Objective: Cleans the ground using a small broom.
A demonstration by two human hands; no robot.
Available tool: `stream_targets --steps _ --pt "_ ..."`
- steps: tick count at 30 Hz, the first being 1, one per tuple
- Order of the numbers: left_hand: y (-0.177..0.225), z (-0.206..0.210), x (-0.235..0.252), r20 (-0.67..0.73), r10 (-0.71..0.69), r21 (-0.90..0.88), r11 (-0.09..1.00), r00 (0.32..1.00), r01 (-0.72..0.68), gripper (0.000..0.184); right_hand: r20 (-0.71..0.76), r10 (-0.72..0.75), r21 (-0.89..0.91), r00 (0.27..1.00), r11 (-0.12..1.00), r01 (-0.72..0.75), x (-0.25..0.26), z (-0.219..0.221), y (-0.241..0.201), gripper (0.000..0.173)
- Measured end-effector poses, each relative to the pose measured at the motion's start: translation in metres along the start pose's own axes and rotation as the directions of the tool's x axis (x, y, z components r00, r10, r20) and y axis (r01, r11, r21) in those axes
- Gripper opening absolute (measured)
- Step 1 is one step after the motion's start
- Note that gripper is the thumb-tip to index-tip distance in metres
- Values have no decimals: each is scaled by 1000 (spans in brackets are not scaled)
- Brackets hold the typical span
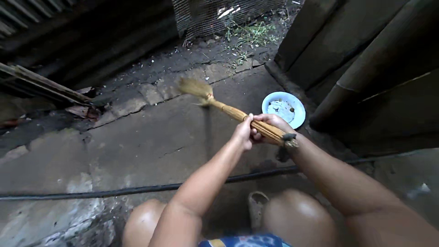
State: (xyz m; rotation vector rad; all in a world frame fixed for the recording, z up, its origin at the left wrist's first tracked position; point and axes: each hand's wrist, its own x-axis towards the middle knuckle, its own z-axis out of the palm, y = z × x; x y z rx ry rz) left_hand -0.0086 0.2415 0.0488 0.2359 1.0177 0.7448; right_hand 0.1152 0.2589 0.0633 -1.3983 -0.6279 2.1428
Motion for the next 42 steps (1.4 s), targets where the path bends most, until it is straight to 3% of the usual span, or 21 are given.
stream_targets --steps 3,6,9,12,13,15,17,19,23,26,28,30,32,34,36,38,41,42 --pt "29 -6 15 -15 106 -19 994 994 -106 31 -180 -227 -174 957 965 196 17 33 -14 25" --pt "36 -15 8 -28 280 12 960 960 -280 36 -131 -355 -220 926 921 322 15 57 -13 34" --pt "19 -20 -27 -123 341 132 936 932 -325 46 38 -211 -256 977 943 214 -5 56 -5 48" --pt "-2 -16 -58 -207 268 36 963 941 -266 37 266 9 -337 964 938 84 -23 47 -3 42" --pt "-6 -15 -67 -192 232 12 972 954 -234 37 311 51 -295 949 954 45 -28 40 0 39" --pt "-7 -10 -74 -139 94 20 996 986 -92 40 368 81 19 926 995 -94 -36 23 18 33" --pt "0 -4 -61 -73 -65 116 991 995 74 42 294 77 307 953 936 -171 -38 11 31 44" --pt "5 -3 -28 -19 -110 210 971 994 111 45 159 35 368 987 925 -92 -26 0 30 50" --pt "22 -5 21 -30 56 226 973 998 -48 40 -51 -241 51 969 969 243 19 9 12 34" --pt "29 -11 10 -38 216 215 955 976 -204 40 -91 -382 -110 920 922 372 23 29 8 29" --pt "15 -14 -11 -79 298 270 925 951 -267 43 -45 -310 -161 950 940 300 5 36 13 38" --pt "-8 -16 -23 -135 333 249 923 933 -294 46 -3 -149 -196 989 970 146 -11 38 16 41" --pt "-28 -15 -30 -200 311 185 943 929 -276 45 51 -1 -281 999 960 16 -20 33 17 43" --pt "-34 -14 -31 -212 219 137 972 952 -193 43 56 87 -256 995 964 -70 -20 24 22 38" --pt "-20 -16 -28 -187 71 197 980 980 -34 45 35 103 -90 994 991 -99 -13 20 31 27" --pt "-4 -24 -19 -177 32 288 957 984 21 45 -19 88 71 996 994 -87 -4 31 35 34" --pt "15 -44 -12 -182 220 350 925 959 -146 46 -169 -48 -89 985 995 33 6 72 21 21" --pt "21 -53 -13 -197 307 353 908 931 -225 48 -155 -81 -167 985 984 55 13 83 15 29"
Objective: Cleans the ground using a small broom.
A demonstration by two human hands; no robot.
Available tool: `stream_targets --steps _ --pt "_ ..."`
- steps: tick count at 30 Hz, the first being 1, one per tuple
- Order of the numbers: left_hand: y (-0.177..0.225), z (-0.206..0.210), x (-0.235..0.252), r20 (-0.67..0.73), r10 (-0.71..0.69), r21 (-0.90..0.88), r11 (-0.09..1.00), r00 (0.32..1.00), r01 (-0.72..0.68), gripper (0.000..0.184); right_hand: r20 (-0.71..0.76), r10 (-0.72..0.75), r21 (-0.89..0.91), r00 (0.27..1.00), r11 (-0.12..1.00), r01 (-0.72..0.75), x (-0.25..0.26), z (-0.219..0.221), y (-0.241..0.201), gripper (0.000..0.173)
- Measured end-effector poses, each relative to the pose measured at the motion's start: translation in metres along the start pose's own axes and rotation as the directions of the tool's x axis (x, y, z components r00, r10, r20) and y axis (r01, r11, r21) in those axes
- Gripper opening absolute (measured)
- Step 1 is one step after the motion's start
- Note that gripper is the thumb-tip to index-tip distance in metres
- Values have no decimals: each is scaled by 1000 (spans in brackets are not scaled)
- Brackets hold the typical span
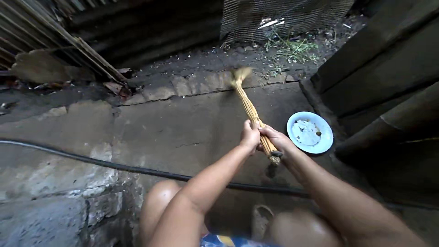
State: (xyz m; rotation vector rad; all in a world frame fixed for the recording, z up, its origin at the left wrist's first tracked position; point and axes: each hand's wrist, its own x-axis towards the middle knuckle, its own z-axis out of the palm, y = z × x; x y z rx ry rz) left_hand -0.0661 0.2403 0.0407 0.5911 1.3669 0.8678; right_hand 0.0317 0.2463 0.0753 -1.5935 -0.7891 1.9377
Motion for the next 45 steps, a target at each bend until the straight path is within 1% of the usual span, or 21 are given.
stream_targets --steps 2,4,8,10,13,15,17,19,22,24,25,27,29,31,32,35,37,39,41,43,45 --pt "7 -22 5 -138 145 -11 989 980 -148 51 95 -31 -113 995 993 41 18 22 -12 46" --pt "18 -49 15 -283 230 -45 967 931 -253 50 245 -24 -136 969 989 58 33 52 -30 49" --pt "60 -118 16 -487 119 -101 976 865 -191 49 538 -46 -11 842 998 62 83 120 -41 34" --pt "64 -150 24 -513 102 -112 977 852 -184 45 560 -17 71 828 997 -27 110 155 -37 20" --pt "52 -172 27 -424 106 -20 992 899 -126 50 443 6 211 897 971 -111 128 171 -38 20" --pt "39 -167 21 -316 84 68 996 945 -66 52 333 -28 338 943 937 -92 137 147 -43 22" --pt "32 -159 13 -217 59 178 984 974 -20 53 172 -80 395 982 919 6 149 110 -56 21" --pt "23 -154 13 -154 57 282 959 986 -12 54 -34 -168 260 985 950 171 151 69 -66 21" --pt "12 -155 20 -62 67 363 931 996 -40 57 -179 -330 -113 927 943 314 137 15 -64 48" --pt "8 -154 26 -22 59 400 915 998 -45 56 -150 -333 -281 931 917 283 106 -20 -58 73" --pt "5 -153 30 -8 53 414 909 999 -45 54 -106 -305 -332 946 908 256 85 -38 -55 77" --pt "-2 -153 38 38 33 451 891 999 -47 51 38 -226 -352 973 909 225 30 -81 -50 69" --pt "-4 -151 39 78 -6 491 871 997 -33 48 190 -127 -290 974 940 179 -25 -124 -42 57" --pt "-2 -145 34 109 -52 532 846 993 -15 45 211 4 -274 978 960 55 -68 -158 -33 52" --pt "-2 -142 31 126 -72 551 834 989 -10 44 152 43 -337 987 941 11 -79 -171 -33 48" --pt "-3 -126 21 191 -130 609 793 973 -13 43 -140 65 -628 988 766 -139 -70 -195 -55 45" --pt "-4 -113 15 237 -154 640 768 959 -35 42 -245 -53 -758 968 633 -158 -41 -198 -76 49" --pt "-7 -104 10 277 -180 666 744 944 -54 44 -277 -213 -833 937 539 -124 -7 -197 -93 53" --pt "-10 -102 8 307 -196 699 710 931 -82 45 -306 -332 -858 892 502 -107 17 -191 -101 56" --pt "-11 -106 7 339 -217 737 666 915 -115 46 -318 -391 -858 864 506 -87 13 -183 -96 63" --pt "-11 -109 7 345 -224 751 648 912 -125 46 -288 -397 -858 871 511 -51 -18 -180 -84 70"
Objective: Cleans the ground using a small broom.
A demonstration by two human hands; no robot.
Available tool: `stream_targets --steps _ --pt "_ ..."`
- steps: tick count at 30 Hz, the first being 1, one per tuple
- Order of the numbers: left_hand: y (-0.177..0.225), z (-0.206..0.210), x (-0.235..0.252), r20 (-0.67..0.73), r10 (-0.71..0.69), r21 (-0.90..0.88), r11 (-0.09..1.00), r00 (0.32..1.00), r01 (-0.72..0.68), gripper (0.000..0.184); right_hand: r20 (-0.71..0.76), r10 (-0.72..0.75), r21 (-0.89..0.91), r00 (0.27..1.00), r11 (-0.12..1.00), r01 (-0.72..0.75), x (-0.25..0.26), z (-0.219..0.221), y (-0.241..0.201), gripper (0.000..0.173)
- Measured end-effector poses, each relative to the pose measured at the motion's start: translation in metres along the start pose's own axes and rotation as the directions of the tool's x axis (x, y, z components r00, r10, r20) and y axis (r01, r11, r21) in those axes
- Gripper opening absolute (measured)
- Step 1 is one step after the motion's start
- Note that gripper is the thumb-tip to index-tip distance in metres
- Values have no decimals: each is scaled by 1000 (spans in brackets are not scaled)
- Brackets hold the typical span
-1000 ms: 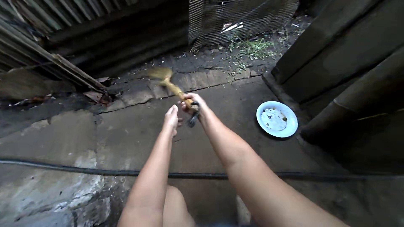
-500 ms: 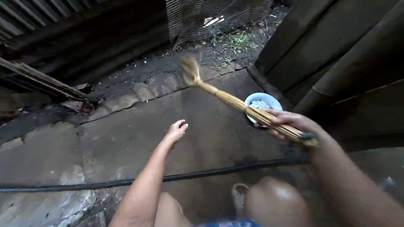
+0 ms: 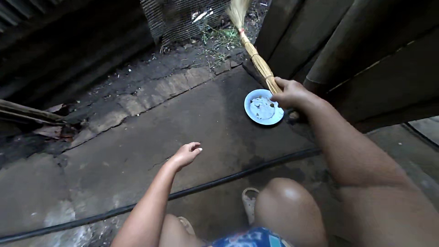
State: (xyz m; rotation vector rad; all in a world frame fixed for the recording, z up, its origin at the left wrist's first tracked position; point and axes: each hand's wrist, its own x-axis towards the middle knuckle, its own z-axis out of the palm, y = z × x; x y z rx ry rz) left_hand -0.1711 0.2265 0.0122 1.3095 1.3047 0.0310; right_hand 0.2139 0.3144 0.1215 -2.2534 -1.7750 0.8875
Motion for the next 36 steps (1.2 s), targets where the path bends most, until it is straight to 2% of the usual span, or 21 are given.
stream_targets --steps 3,6,9,10,13,15,18,21,24,28,31,34,36 --pt "0 -5 0 -28 -29 -22 999 999 29 45 148 42 62 988 997 -52 -60 -20 9 72" --pt "0 -3 5 -36 -49 -29 998 998 47 45 281 88 19 956 995 -98 -62 -18 23 62" --pt "3 3 11 -29 -32 -8 999 999 32 45 224 41 -234 974 972 13 1 10 23 44" --pt "4 6 10 -18 -27 2 1000 999 27 45 169 35 -269 985 963 12 20 21 15 44" --pt "6 9 2 8 -14 51 999 1000 13 47 19 28 -268 999 963 -22 53 44 -13 64" --pt "3 6 -2 12 -19 69 997 1000 18 47 0 -14 -198 1000 980 13 53 46 -23 71" --pt "0 0 -4 -18 -20 69 997 1000 22 46 80 -78 -148 994 985 89 13 35 -24 75" --pt "-1 -3 -1 -27 -38 55 998 999 39 46 229 -98 -116 969 985 127 -25 24 -12 69" --pt "2 3 2 -13 -42 62 997 999 43 46 295 -23 -141 955 988 67 -6 38 8 61" --pt "7 9 1 19 -32 86 996 999 30 47 97 89 -178 991 981 -71 49 54 -3 45" --pt "9 10 -7 10 -19 71 997 1000 18 47 -23 128 -195 991 972 -130 59 48 -20 43" --pt "33 25 -12 17 15 -113 994 1000 -13 44 -55 45 -147 997 988 -53 26 33 -8 55" --pt "62 47 -8 97 59 -248 968 993 -34 46 11 16 -63 1000 998 -15 -17 26 1 62"
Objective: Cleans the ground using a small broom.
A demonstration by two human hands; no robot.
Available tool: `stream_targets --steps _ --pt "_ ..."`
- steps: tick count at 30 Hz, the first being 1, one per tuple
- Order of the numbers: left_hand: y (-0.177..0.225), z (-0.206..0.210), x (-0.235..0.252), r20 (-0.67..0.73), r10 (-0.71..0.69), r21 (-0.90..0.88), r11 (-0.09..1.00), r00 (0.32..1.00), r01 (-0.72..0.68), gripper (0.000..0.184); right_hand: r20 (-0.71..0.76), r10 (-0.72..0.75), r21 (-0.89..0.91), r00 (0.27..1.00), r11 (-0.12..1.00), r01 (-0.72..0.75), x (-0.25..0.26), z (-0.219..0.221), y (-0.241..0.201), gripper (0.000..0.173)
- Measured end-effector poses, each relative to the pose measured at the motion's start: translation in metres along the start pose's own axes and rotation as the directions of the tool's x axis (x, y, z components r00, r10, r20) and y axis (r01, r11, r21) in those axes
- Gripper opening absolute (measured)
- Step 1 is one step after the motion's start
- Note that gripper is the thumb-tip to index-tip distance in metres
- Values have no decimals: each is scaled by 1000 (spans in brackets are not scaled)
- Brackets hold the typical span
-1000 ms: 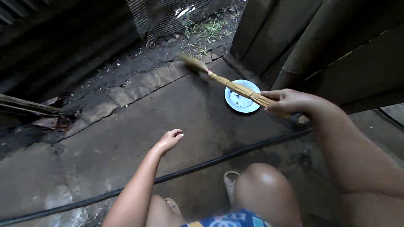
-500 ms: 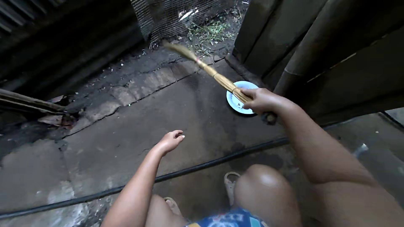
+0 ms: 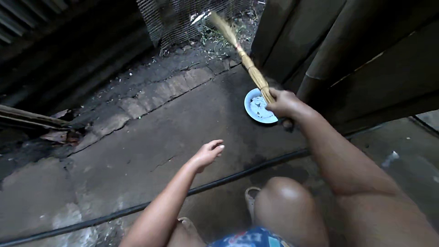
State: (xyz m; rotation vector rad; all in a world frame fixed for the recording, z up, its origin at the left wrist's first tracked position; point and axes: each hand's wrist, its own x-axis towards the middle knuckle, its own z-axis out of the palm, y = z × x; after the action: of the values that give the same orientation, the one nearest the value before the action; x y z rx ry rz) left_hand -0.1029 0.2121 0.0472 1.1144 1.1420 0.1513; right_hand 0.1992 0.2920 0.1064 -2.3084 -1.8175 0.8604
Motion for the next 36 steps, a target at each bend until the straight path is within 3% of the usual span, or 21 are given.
stream_targets --steps 3,6,8,10,13,15,17,20,22,24,25,27,28,29,31,33,36 --pt "34 56 21 173 44 -177 984 984 -13 57 213 64 309 975 942 -129 -57 0 13 59" --pt "69 107 49 200 119 -363 931 973 -39 57 355 55 647 933 707 -287 -56 23 35 38" --pt "93 124 69 81 161 -467 878 984 -106 55 335 39 717 941 637 -282 -35 26 35 26" --pt "113 117 94 -24 177 -583 797 984 -157 52 231 188 798 955 525 -296 -10 27 16 24" --pt "132 88 107 -217 201 -562 774 955 -291 39 57 122 902 991 420 -104 34 33 -2 25" --pt "129 69 99 -224 284 -530 768 933 -360 52 -5 66 938 998 347 -19 49 31 -9 32" --pt "118 63 84 -181 329 -475 796 927 -375 57 19 27 963 999 269 -25 36 27 -9 38" --pt "91 76 52 -133 333 -353 864 933 -359 59 64 -9 962 998 268 -59 -20 35 -16 35" --pt "81 92 37 -150 314 -388 853 937 -348 65 120 9 968 993 222 -119 -51 48 -29 23" --pt "84 100 40 -266 215 -499 803 940 -325 61 231 -2 961 973 160 -228 -42 60 -36 19" --pt "87 98 51 -318 161 -528 789 934 -316 58 257 -32 950 966 192 -246 -27 66 -37 19" --pt "91 86 79 -405 141 -478 809 903 -341 52 174 -127 942 977 312 -127 20 80 -34 24" --pt "92 78 91 -426 173 -436 821 888 -369 52 104 -169 935 980 352 -38 45 85 -31 34" --pt "93 70 100 -439 221 -392 825 871 -408 52 23 -185 930 982 364 47 62 89 -31 39" --pt "93 55 107 -430 339 -310 815 837 -490 57 -102 -146 949 984 282 140 75 89 -41 45" --pt "87 52 94 -388 399 -280 808 831 -519 57 -100 -71 964 992 240 114 55 83 -49 50" --pt "80 58 66 -318 375 -249 854 871 -458 54 8 64 953 998 302 -27 23 68 -57 57"
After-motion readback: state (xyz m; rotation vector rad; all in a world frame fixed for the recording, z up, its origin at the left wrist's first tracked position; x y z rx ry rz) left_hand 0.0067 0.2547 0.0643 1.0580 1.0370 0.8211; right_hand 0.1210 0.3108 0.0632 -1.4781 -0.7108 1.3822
